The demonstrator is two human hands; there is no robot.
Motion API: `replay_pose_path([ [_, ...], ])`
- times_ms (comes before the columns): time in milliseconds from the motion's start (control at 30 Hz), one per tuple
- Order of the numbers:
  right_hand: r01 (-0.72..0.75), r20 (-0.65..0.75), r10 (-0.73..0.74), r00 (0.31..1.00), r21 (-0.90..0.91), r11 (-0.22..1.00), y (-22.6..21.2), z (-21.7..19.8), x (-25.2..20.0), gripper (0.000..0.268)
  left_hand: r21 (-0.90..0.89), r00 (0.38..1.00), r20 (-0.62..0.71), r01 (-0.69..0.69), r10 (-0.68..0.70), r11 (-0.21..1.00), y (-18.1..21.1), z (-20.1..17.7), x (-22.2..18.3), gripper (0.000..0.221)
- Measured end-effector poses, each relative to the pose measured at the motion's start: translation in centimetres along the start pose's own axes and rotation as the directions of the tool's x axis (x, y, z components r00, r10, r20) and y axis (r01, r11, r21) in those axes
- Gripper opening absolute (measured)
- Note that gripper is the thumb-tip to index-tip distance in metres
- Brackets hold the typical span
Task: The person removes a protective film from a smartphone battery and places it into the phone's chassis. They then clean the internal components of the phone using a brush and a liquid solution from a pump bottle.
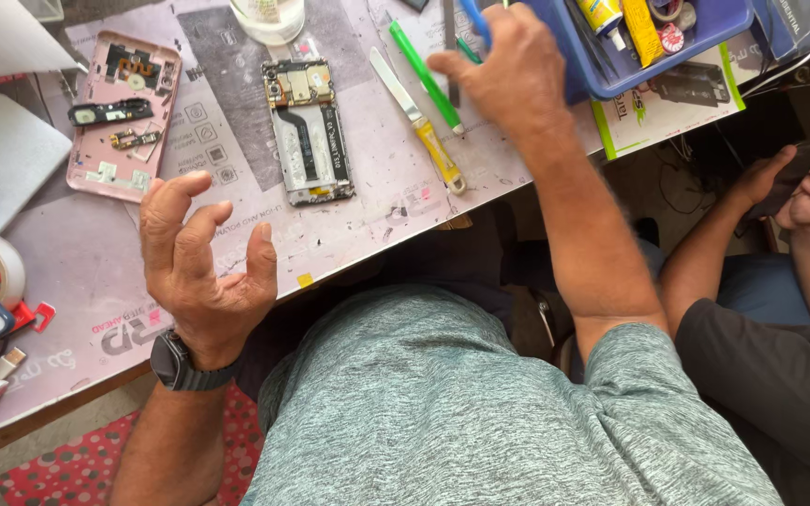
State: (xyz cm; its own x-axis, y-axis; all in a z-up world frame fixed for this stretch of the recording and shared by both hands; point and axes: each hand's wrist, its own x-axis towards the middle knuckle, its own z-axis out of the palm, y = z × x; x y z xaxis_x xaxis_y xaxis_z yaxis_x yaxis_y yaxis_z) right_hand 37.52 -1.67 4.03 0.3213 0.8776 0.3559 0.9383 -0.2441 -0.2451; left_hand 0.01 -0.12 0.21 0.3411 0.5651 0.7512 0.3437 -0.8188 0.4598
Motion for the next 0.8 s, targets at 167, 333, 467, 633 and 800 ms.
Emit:
replay_pose_path([
  [167,-0.051,0.119,0.058,0.991,-0.058,0.997,-1.1,-0.3,-1.0,0.032,-0.01,1.0,-0.004,0.013,-0.013,1.0,0.2,0.0,0.3,0.031],
  [333,-0.228,0.3,0.216,0.929,0.005,0.974,-0.9,-2.9,-2.2,0.03,-0.009,0.999,0.003,0.033,-0.033,0.999,0.2,0.1,0.4,0.03],
  [467,0.024,-0.148,-0.04,0.988,-0.105,0.994,1.4,-1.1,-0.4,0.03,0.002,1.0,0.009,0.022,-0.022,1.0,0.3,0.3,0.5,0.029],
  [633,-0.086,-0.116,0.061,0.991,-0.222,0.971,3.1,3.2,1.9,0.017,-0.011,0.999,-0.007,0.039,-0.039,0.999,0.5,0.2,0.7,0.029],
  [800,-0.05,0.062,0.051,0.997,-0.023,0.998,1.9,-0.2,-1.3,0.019,-0.012,0.999,0.0,0.051,-0.051,0.999,0.5,-0.1,0.7,0.032],
])
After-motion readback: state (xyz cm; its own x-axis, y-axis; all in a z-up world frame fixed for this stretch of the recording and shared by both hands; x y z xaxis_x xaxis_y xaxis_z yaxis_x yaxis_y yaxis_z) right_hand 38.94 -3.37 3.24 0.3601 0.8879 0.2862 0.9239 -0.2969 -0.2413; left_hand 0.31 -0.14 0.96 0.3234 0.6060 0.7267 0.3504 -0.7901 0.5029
